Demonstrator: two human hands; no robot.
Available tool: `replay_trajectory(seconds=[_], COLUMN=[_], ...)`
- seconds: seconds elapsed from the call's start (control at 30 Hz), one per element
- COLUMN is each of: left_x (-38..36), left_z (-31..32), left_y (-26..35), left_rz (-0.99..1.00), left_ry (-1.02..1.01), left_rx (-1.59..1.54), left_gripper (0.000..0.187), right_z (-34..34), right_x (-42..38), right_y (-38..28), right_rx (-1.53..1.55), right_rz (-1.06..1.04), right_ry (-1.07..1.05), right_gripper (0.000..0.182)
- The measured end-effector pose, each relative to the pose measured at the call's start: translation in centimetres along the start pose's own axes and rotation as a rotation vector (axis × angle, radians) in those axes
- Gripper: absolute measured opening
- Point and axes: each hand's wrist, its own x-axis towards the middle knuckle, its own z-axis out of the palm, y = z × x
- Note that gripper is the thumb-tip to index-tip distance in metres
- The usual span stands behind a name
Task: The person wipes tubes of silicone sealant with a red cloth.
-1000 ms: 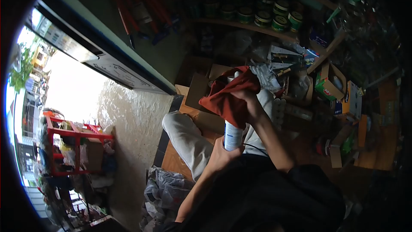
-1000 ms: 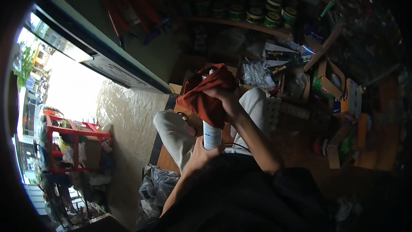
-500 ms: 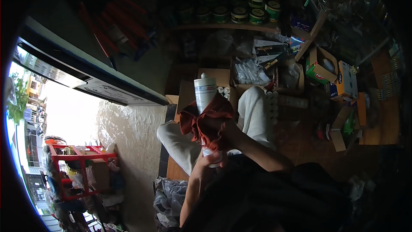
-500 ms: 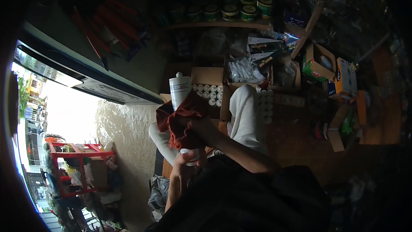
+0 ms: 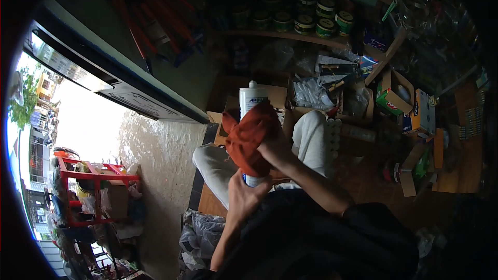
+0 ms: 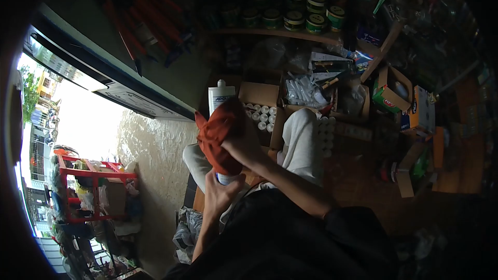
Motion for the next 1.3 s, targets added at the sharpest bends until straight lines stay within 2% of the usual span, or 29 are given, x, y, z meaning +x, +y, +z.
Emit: replay_trajectory(seconds=[0.03,0.1,0.13,0.2,0.27,0.33,0.4,0.43,0.5,0.53,0.57,0.6,0.67,0.7,0.77,0.8,0.83,0.9,0.93,0.97,1.0,1.03,1.07,1.1,1.13,1.2,1.27,1.3], left_x=[-0.5,-1.7,-2.0,-2.1,-1.9,-1.5,-0.9,-0.7,-0.8,-1.0,-1.2,-1.5,-0.6,-0.1,0.8,0.8,0.5,0.2,-0.3,-0.6,-1.2,-1.9,-2.2,-2.6,-2.5,-1.8,-0.9,-0.5], left_z=[-0.3,0.2,0.3,0.5,1.3,1.8,1.5,1.1,0.7,1.0,1.2,1.2,1.4,1.6,-0.4,-0.9,-0.9,0.6,0.3,0.1,0.7,1.3,1.5,1.7,2.0,1.6,0.9,0.8], left_y=[-0.2,-2.0,-2.9,-4.2,-3.8,-3.3,-3.9,-4.0,-3.6,-4.0,-4.2,-2.6,-3.0,-3.0,-1.0,-1.1,-1.4,-2.0,-0.1,-0.5,-1.8,-3.4,-4.7,-5.5,-4.7,-4.2,-3.2,-2.4], left_rz=[-0.166,-0.138,-0.191,-0.29,-0.347,-0.362,-0.47,-0.521,-0.379,-0.287,-0.194,-0.214,-0.054,0.023,0.111,0.17,0.221,0.095,-0.09,-0.14,-0.167,-0.194,-0.251,-0.312,-0.263,-0.324,-0.364,-0.331], left_ry=[-0.151,-0.408,-0.572,-0.896,-0.907,-0.939,-0.891,-0.864,-0.597,-0.458,-0.318,-0.147,0.092,0.215,0.202,0.153,0.101,0.11,-0.059,-0.188,-0.352,-0.515,-0.693,-0.869,-0.853,-0.876,-0.825,-0.627], left_rx=[-0.162,-0.553,-0.812,-1.337,-1.595,-1.784,-1.774,-1.766,-1.141,-0.814,-0.488,-0.168,0.134,0.282,0.508,0.49,0.463,0.102,-0.079,-0.2,-0.517,-0.837,-1.026,-1.217,-1.131,-1.322,-1.461,-1.345], left_gripper=[0.037,0.038,0.038,0.039,0.042,0.042,0.04,0.039,0.039,0.04,0.041,0.047,0.049,0.05,0.048,0.046,0.045,0.041,0.039,0.037,0.041,0.045,0.047,0.049,0.051,0.051,0.052,0.049], right_z=[-0.9,-2.5,-2.5,0.2,0.9,0.9,0.3,-0.7,-3.3,-3.8,-4.8,-4.4,-1.9,-0.2,2.7,2.9,2.2,-0.2,-1.7,-2.1,-3.6,-4.0,-4.4,-3.5,-2.3,0.0,-0.2,-0.3], right_x=[2.0,3.7,3.5,1.2,0.4,0.4,0.5,0.8,0.4,0.8,1.5,1.3,0.0,-1.0,-3.1,-3.8,-4.1,-2.5,-1.0,0.1,1.4,1.7,2.0,1.3,0.3,-1.1,0.3,0.9], right_y=[-1.2,-0.7,-4.2,0.1,2.9,2.2,1.3,2.3,6.3,6.1,5.6,4.8,4.1,3.6,1.5,2.0,2.5,2.4,5.2,0.4,2.3,3.3,4.3,4.4,4.4,4.2,2.1,1.0], right_rx=[0.04,0.801,0.99,1.553,1.809,1.757,1.697,1.591,1.221,1.025,0.98,0.853,0.602,0.439,0.11,0.232,0.156,0.008,0.199,0.596,0.94,1.16,1.371,1.458,1.542,1.71,1.509,1.405], right_rz=[0.049,0.428,0.489,0.33,0.281,0.375,0.45,0.5,0.637,0.673,0.72,0.629,0.449,0.313,0.081,0.247,0.244,0.218,0.391,0.558,0.635,0.623,0.628,0.556,0.482,0.315,0.235,0.181], right_ry=[-0.072,-0.188,-0.48,-0.641,-0.73,-0.756,-0.77,-0.686,-0.371,-0.227,-0.143,-0.119,-0.077,-0.003,0.147,0.229,0.15,0.004,-0.083,-0.134,-0.262,-0.335,-0.419,-0.439,-0.457,-0.499,-0.69,-0.779], right_gripper=[0.035,0.039,0.048,0.05,0.052,0.052,0.052,0.051,0.048,0.046,0.043,0.041,0.039,0.045,0.059,0.069,0.068,0.068,0.063,0.056,0.051,0.047,0.044,0.043,0.042,0.041,0.044,0.045])
